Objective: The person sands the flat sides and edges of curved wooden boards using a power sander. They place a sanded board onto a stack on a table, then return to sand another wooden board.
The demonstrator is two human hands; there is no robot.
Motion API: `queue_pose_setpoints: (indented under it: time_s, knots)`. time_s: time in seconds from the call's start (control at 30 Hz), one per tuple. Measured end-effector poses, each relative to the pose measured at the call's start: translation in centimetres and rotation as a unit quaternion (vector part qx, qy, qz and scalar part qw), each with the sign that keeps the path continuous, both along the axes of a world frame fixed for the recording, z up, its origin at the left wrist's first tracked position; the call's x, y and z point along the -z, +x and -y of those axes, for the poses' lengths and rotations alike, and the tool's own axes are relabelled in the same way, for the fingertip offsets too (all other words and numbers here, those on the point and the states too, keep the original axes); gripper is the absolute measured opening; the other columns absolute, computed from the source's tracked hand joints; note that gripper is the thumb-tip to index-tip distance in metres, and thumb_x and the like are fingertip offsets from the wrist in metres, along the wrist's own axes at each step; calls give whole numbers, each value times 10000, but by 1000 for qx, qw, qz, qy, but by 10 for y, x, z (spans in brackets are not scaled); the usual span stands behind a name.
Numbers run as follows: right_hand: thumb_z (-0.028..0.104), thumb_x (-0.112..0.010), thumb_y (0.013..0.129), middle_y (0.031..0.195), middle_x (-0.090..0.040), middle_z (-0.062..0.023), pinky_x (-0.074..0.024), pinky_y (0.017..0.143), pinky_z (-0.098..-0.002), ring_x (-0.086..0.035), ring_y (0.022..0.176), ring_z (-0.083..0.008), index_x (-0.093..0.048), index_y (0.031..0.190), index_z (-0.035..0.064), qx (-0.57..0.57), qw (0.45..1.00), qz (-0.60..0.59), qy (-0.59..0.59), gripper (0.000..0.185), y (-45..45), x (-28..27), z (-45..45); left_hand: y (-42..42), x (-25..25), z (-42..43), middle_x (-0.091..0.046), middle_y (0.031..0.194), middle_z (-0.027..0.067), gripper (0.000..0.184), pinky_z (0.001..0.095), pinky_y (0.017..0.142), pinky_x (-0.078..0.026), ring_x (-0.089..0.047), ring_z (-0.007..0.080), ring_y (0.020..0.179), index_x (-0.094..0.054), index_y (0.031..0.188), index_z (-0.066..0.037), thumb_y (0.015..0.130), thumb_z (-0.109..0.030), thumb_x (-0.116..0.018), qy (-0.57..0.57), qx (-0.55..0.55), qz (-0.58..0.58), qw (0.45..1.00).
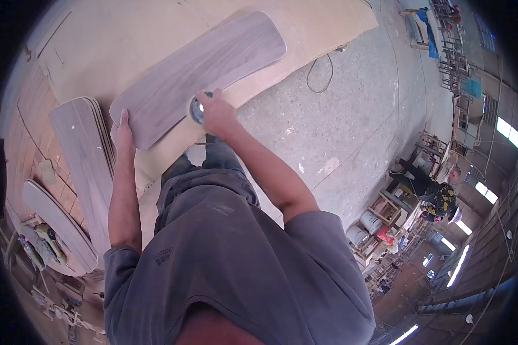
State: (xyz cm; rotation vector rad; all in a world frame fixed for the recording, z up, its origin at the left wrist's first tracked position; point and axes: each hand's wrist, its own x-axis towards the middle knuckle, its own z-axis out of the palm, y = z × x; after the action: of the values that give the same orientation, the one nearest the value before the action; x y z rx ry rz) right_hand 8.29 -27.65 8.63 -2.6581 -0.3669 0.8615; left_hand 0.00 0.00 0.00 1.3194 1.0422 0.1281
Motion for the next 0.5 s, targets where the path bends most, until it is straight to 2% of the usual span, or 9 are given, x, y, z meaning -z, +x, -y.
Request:
queue_pose_setpoints:
  time_s: [0.07,0.17,0.37,0.5]
  knots:
    - [54,-692,776,1193,-508,-270,-553,872,-525,-661,981,-480,-494,1388,226,23,999,25,-14,666,5,-2,15,0,-4,10,-694,1221,144,511,350,960,-509,-670,222,1085,-609,1308,76,981,-309,-686,-14,-4,-14,1000]
    - [52,-674,784,1182,-512,-266,-553,855,-522,-662,967,-479,-500,1383,215,22,999,32,-5,644,12,-3,-4,8,-11,-10,-657,1294,138,585,350,1018,-476,-630,221,1159,-573,1360,63,974,-360,-696,-10,19,-30,999]
    - [61,-669,791,1200,-508,-265,-555,850,-517,-660,972,-479,-499,1390,219,-29,999,1,25,642,-10,-12,-31,18,-15,-10,-662,1281,145,588,343,1010,-476,-635,223,1145,-587,1340,72,967,-367,-704,-1,19,-40,999]
    - [76,-678,792,1211,-504,-267,-555,844,-520,-660,980,-477,-497,1389,223,-11,1000,19,6,641,-2,0,-21,16,-3,-12,-675,1255,147,559,346,989,-490,-649,222,1118,-601,1318,78,970,-347,-702,-14,8,-18,1000]
